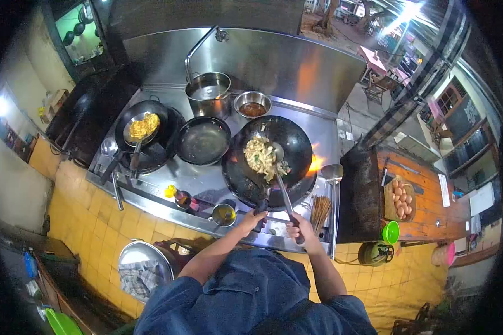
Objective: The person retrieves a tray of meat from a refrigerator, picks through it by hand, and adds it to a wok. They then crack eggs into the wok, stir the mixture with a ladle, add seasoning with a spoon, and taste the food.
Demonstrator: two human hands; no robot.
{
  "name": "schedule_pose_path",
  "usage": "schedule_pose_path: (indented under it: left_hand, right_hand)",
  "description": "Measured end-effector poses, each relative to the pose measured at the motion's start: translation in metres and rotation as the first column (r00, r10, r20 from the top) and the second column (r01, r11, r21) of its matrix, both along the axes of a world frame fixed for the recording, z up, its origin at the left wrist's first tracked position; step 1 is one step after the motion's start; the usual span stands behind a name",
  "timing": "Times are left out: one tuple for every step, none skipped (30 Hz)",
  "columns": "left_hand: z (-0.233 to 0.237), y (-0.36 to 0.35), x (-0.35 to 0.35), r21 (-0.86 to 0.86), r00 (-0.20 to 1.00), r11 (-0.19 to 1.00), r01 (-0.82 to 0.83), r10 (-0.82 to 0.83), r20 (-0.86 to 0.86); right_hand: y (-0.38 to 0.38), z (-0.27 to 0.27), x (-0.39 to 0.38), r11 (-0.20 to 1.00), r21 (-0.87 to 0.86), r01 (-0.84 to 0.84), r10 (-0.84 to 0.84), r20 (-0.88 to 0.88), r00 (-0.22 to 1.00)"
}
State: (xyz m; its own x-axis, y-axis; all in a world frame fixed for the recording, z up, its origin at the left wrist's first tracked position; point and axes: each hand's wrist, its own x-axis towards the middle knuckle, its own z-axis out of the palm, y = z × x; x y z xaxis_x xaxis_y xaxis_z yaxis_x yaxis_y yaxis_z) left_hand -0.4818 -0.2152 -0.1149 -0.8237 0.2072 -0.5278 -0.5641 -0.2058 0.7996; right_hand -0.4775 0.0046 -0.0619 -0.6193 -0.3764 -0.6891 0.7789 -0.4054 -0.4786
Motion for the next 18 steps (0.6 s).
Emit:
schedule_pose_path:
  left_hand:
    - [-0.003, -0.001, -0.001, -0.007, 1.0, 1.0, 0.024, -0.024, -0.003]
    - [-0.01, -0.002, -0.001, -0.036, 0.999, 0.999, 0.028, -0.029, -0.03]
    - [-0.008, -0.002, -0.001, -0.064, 0.998, 0.998, 0.029, -0.033, -0.053]
    - [-0.007, -0.003, -0.002, -0.061, 0.998, 0.998, 0.02, -0.023, -0.06]
    - [0.003, -0.004, 0.0, -0.051, 0.999, 0.998, 0.034, -0.035, -0.018]
    - [0.007, -0.003, 0.0, -0.04, 0.999, 0.998, 0.048, -0.047, 0.026]
    - [0.009, -0.003, -0.001, -0.037, 0.999, 0.998, 0.041, -0.04, 0.026]
    - [0.007, -0.002, 0.001, 0.0, 1.0, 1.0, 0.022, -0.022, -0.004]
    - [0.002, -0.002, 0.002, 0.035, 0.999, 0.999, 0.005, -0.004, -0.034]
    - [-0.009, -0.002, 0.001, -0.006, 1.0, 1.0, 0.009, -0.009, -0.006]
    - [-0.01, -0.003, 0.002, -0.008, 1.0, 1.0, 0.009, -0.009, -0.003]
    - [-0.009, -0.005, 0.0, -0.018, 0.998, 0.999, 0.045, -0.046, -0.031]
    - [-0.008, -0.005, -0.001, -0.027, 0.995, 0.996, 0.081, -0.082, -0.058]
    - [-0.008, -0.003, -0.001, -0.028, 0.995, 0.997, 0.079, -0.08, -0.059]
    - [-0.008, -0.001, -0.001, -0.023, 0.999, 0.998, 0.051, -0.051, 0.007]
    - [-0.008, 0.0, 0.0, -0.019, 0.997, 1.0, 0.022, -0.021, 0.075]
    - [-0.008, -0.002, -0.001, -0.021, 0.997, 1.0, 0.022, -0.02, 0.075]
    - [-0.007, -0.002, -0.003, 0.075, 0.988, 0.996, 0.041, -0.051, 0.145]
  right_hand:
    - [0.008, -0.009, 0.001, 0.909, -0.415, 0.036, 0.017, 0.124, 0.992]
    - [0.004, -0.004, 0.006, 0.888, -0.453, 0.077, -0.05, 0.073, 0.996]
    - [0.004, -0.01, 0.009, 0.831, -0.553, 0.064, -0.051, 0.038, 0.998]
    - [0.004, -0.017, 0.012, 0.8, -0.593, 0.097, -0.077, 0.059, 0.995]
    - [-0.001, -0.018, 0.014, 0.766, -0.63, 0.132, -0.104, 0.082, 0.991]
    - [-0.01, -0.008, 0.016, 0.863, -0.488, 0.134, -0.137, 0.029, 0.99]
    - [-0.016, 0.002, 0.015, 0.955, -0.273, 0.113, -0.1, 0.059, 0.993]
    - [-0.025, 0.015, 0.015, 0.994, 0.079, 0.079, -0.07, -0.109, 0.992]
    - [-0.031, 0.03, 0.013, 0.903, 0.421, 0.091, 0.02, -0.253, 0.967]
    - [-0.026, 0.052, 0.014, 0.803, 0.593, 0.049, 0.193, -0.337, 0.921]
    - [-0.015, 0.062, 0.014, 0.68, 0.733, 0.009, 0.356, -0.341, 0.87]
    - [0.003, 0.043, 0.013, 0.475, 0.834, 0.281, 0.553, -0.531, 0.642]
    - [0.019, 0.025, 0.014, 0.293, 0.762, 0.577, 0.754, -0.555, 0.35]
    - [0.025, 0.038, 0.016, 0.295, 0.761, 0.577, 0.755, -0.556, 0.348]
    - [0.028, 0.073, 0.023, 0.266, 0.846, 0.463, 0.773, -0.474, 0.422]
    - [0.03, 0.097, 0.027, 0.233, 0.913, 0.336, 0.788, -0.38, 0.484]
    - [0.032, 0.108, 0.025, 0.235, 0.912, 0.335, 0.788, -0.381, 0.484]
    - [0.035, 0.117, 0.022, 0.105, 0.962, 0.253, 0.841, -0.221, 0.494]
